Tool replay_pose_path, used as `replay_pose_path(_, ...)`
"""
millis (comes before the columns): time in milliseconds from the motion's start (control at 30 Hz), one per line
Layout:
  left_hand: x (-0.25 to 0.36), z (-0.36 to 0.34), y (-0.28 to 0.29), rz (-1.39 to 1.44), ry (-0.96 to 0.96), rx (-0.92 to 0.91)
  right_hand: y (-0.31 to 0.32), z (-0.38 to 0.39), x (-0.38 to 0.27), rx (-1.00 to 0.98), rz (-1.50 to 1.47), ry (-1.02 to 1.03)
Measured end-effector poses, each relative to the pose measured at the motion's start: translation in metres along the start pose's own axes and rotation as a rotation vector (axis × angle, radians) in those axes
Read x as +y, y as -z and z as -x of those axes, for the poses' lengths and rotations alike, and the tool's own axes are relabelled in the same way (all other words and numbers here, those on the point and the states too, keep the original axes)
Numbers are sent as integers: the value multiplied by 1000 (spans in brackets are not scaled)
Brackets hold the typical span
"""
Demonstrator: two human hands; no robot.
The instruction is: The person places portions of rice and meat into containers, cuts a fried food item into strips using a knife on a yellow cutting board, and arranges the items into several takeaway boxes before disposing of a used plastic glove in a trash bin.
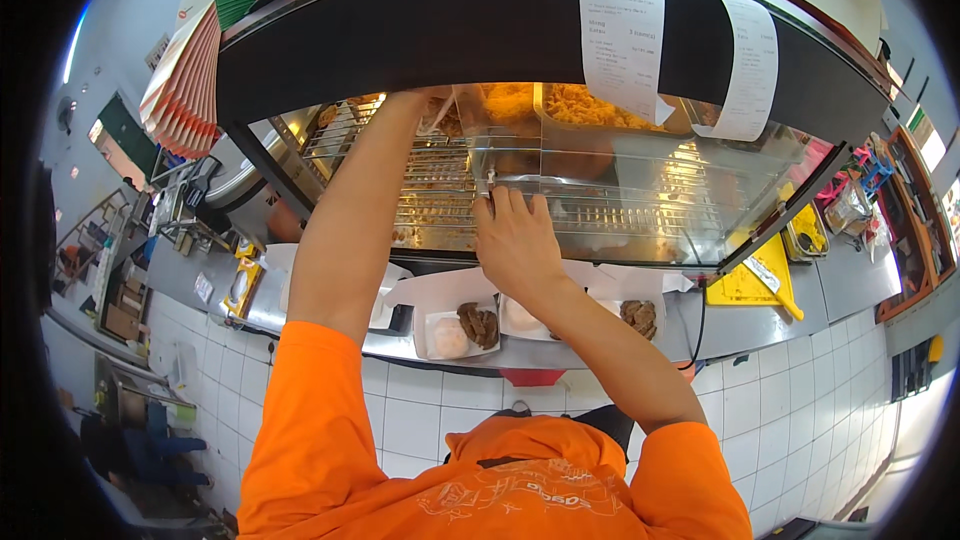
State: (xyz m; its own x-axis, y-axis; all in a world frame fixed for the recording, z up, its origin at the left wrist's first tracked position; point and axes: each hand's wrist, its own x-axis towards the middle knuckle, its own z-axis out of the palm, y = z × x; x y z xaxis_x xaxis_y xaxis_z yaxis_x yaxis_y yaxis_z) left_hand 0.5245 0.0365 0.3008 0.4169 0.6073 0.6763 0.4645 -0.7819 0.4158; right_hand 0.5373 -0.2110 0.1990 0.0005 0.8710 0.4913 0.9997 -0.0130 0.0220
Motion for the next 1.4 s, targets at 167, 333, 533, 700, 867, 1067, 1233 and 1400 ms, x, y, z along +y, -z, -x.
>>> replay_pose_path(167, -19, -2, 13, -136, -50, 29, 2, 0, 2, 5, -54, -14)
replay_pose_path(333, -58, 1, 49, -361, -78, 1, 4, 3, 2, 13, -67, -13)
replay_pose_path(533, -79, 13, 49, -651, -48, -160, -3, 8, 3, -25, -51, -12)
replay_pose_path(700, -94, 24, 35, -818, -1, -314, -2, 8, 3, -11, -63, -3)
replay_pose_path(867, -106, 21, 44, -761, 38, -342, -4, 5, 9, 44, -50, 12)
replay_pose_path(1067, -124, 14, 55, -708, 106, -390, -4, 3, 10, 36, -69, -3)
replay_pose_path(1233, -141, 13, 47, -701, 143, -430, -10, 1, 9, 47, -61, -56)
replay_pose_path(1400, -151, 5, 35, -685, 213, -461, -4, 2, 0, 14, -44, -20)
